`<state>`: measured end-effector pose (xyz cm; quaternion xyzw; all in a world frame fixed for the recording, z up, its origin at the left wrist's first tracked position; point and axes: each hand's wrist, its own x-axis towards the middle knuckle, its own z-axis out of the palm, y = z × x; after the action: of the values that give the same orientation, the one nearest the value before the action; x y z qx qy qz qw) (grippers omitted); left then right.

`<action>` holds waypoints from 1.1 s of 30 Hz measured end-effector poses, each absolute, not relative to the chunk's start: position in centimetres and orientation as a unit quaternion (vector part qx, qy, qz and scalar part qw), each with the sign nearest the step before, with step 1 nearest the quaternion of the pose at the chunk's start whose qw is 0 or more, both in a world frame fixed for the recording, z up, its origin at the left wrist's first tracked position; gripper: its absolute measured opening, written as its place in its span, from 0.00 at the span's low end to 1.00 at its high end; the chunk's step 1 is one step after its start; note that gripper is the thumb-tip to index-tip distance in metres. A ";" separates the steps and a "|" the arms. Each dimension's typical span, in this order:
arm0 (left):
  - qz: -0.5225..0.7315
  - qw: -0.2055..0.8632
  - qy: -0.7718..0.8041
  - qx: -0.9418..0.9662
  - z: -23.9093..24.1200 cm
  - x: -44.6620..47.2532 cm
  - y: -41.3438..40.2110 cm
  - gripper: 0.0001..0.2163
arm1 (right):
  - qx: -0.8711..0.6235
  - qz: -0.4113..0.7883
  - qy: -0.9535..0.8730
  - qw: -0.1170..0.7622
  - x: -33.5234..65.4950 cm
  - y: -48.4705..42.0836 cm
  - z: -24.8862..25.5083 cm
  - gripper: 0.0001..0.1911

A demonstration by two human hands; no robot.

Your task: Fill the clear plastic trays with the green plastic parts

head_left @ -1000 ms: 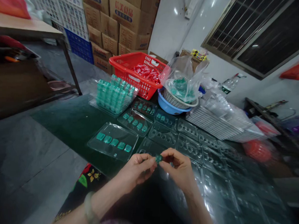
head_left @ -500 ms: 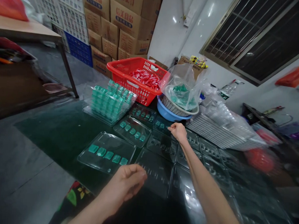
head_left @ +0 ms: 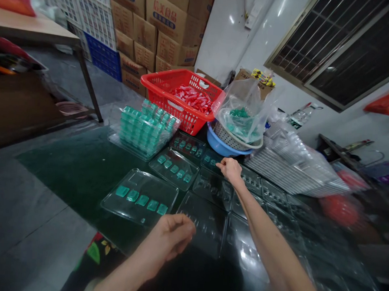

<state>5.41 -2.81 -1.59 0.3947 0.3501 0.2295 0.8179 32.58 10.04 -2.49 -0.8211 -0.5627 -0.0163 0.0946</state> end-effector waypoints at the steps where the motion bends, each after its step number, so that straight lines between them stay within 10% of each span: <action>1: 0.230 0.816 0.350 0.398 -1.7 5.4 -2.9 0.11 | -0.821 -0.018 -0.563 0.093 32.6 10.1 -2.5 0.12; 33: 0.326 0.915 0.209 0.118 -0.7 5.2 -2.1 0.09 | -0.741 -0.020 -0.671 0.004 31.9 10.0 -1.5 0.18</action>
<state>5.22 -2.05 -0.68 0.1178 0.2090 0.3257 0.9145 31.94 10.02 -1.46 -0.7411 -0.6711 -0.0202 0.0042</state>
